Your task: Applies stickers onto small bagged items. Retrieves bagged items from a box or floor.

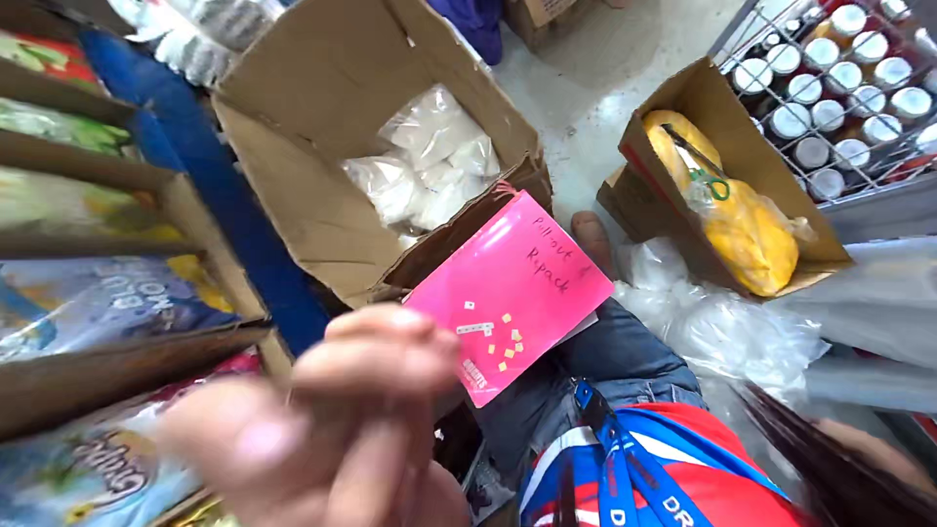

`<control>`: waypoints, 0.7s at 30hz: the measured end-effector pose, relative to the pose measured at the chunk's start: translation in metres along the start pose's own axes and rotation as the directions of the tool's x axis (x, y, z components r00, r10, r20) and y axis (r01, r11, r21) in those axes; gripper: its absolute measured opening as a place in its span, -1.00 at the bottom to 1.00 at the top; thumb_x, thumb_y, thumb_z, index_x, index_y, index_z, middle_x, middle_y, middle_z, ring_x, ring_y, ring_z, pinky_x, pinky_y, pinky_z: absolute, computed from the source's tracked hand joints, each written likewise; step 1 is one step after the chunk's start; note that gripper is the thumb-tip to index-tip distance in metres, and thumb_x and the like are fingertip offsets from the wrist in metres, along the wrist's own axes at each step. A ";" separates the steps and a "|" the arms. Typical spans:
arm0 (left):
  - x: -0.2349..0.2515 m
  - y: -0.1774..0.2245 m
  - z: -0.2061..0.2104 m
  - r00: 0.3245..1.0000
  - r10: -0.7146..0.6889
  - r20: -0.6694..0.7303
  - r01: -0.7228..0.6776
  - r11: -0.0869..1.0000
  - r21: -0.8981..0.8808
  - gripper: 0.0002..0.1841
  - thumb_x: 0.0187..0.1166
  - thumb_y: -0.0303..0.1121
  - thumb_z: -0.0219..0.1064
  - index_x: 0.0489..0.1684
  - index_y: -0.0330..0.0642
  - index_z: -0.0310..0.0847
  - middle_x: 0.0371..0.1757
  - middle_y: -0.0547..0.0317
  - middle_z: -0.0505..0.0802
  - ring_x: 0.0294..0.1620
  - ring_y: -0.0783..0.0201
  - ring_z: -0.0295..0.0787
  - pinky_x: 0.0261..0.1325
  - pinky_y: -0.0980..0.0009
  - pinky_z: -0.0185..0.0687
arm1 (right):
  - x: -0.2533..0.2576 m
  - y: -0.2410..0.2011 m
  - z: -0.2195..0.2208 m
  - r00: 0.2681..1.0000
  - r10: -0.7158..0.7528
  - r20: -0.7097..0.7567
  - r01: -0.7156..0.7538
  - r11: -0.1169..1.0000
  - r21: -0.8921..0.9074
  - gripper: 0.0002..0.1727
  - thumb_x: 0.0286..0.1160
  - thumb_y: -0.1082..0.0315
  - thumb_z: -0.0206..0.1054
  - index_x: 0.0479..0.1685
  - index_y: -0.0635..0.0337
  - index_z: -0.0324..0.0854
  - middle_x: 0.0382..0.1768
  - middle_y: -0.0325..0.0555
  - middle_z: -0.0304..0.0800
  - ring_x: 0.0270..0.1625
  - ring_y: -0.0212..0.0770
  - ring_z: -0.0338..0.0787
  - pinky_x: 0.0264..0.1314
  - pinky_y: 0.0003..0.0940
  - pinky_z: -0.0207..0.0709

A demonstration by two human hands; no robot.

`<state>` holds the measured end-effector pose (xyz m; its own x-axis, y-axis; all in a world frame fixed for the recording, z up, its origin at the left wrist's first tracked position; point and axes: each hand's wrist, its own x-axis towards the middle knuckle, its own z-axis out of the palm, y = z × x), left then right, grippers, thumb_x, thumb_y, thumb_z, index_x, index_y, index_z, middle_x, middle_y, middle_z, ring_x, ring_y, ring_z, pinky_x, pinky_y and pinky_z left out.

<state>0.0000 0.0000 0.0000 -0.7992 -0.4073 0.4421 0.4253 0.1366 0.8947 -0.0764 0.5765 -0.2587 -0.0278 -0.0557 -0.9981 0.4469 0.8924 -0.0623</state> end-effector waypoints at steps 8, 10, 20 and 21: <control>-0.053 -0.046 -0.053 0.863 -0.453 -0.222 0.448 0.484 0.752 -0.66 0.74 -0.29 0.18 0.21 -0.39 0.66 0.15 -0.09 0.84 0.16 0.23 0.77 0.23 0.27 0.68 | -0.116 -0.251 0.002 0.840 -0.527 -0.131 0.346 0.704 -0.620 -0.65 0.73 0.23 0.29 0.00 0.45 0.71 -0.20 0.31 0.83 -0.07 0.29 0.83 0.15 0.37 0.57; -0.066 -0.052 -0.053 0.815 -0.526 -0.241 0.487 0.398 0.778 -0.70 0.72 -0.31 0.23 0.15 -0.35 0.72 0.08 -0.14 0.86 0.11 0.05 0.81 0.20 0.06 0.69 | -0.134 -0.303 0.027 0.616 -0.784 -0.075 0.558 0.502 -0.661 -0.74 0.71 0.30 0.29 -0.01 0.37 0.70 -0.23 0.19 0.82 -0.14 0.18 0.83 0.02 0.28 0.63; -0.093 -0.063 -0.034 0.706 -0.669 -0.233 0.570 0.341 0.747 -0.78 0.62 -0.36 0.37 -0.03 -0.35 0.81 -0.03 -0.14 0.88 0.13 -0.10 0.80 0.25 -0.03 0.65 | -0.101 -0.432 0.163 0.116 -0.980 0.162 0.703 -0.034 -0.711 -0.76 0.63 0.39 0.29 0.01 0.41 0.74 -0.02 0.29 0.79 0.08 0.24 0.83 0.15 0.12 0.68; -0.094 -0.063 -0.034 0.709 -0.665 -0.237 0.570 0.342 0.747 -0.78 0.62 -0.35 0.37 -0.03 -0.34 0.81 -0.04 -0.13 0.89 0.12 -0.09 0.80 0.24 -0.02 0.65 | -0.096 -0.434 0.169 0.085 -0.983 0.162 0.681 -0.062 -0.730 -0.77 0.61 0.39 0.29 -0.01 0.41 0.74 -0.02 0.29 0.79 0.09 0.25 0.83 0.14 0.13 0.68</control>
<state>0.0626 -0.0014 -0.1004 -0.7485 -0.5933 -0.2964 -0.6274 0.4886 0.6063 -0.1164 0.1185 -0.1362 -0.2965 -0.9548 -0.0234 -0.6990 0.2336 -0.6759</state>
